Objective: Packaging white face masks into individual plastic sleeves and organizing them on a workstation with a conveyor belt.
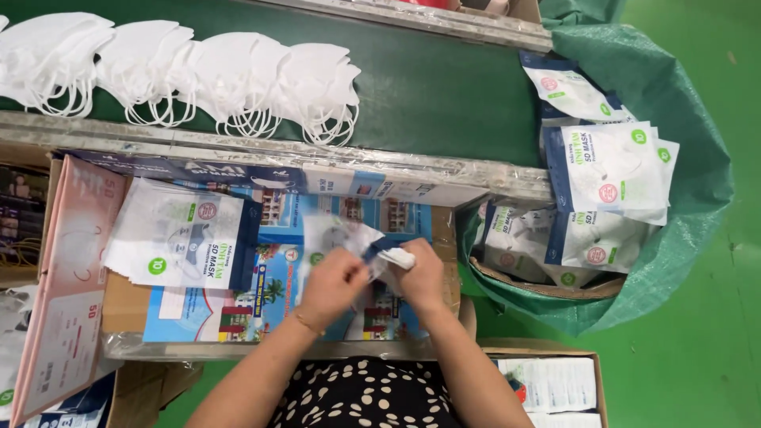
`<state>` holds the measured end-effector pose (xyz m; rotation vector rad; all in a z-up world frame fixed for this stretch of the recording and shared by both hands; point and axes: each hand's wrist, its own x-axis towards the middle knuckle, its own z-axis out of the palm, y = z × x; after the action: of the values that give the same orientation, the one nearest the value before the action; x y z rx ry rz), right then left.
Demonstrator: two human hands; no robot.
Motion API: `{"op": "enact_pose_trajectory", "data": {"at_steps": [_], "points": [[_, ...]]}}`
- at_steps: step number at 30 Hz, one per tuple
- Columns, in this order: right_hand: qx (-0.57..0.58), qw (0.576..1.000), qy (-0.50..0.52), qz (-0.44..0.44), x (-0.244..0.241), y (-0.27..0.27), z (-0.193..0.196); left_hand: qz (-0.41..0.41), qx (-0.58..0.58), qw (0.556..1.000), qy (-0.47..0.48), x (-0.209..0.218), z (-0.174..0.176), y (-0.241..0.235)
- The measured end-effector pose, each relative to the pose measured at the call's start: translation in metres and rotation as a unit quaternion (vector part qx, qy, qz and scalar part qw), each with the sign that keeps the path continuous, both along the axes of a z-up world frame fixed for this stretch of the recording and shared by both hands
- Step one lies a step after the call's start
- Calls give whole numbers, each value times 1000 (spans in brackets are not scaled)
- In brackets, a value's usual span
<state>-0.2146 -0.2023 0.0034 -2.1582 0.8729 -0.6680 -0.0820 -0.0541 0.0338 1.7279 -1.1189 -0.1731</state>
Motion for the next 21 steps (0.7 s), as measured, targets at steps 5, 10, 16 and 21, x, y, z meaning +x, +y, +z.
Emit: {"op": "enact_pose_trajectory", "data": {"at_steps": [5, 10, 16, 21], "points": [[239, 969, -34, 62, -12, 1, 32, -46, 46, 970, 235, 8, -1, -6], [425, 890, 28, 165, -28, 8, 39, -95, -72, 974, 195, 40, 79, -11], [103, 973, 111, 171, -22, 10, 57, -207, 90, 965, 133, 45, 54, -12], [500, 822, 87, 257, -29, -4, 81, -215, 156, 911, 314, 53, 53, -1]]}}
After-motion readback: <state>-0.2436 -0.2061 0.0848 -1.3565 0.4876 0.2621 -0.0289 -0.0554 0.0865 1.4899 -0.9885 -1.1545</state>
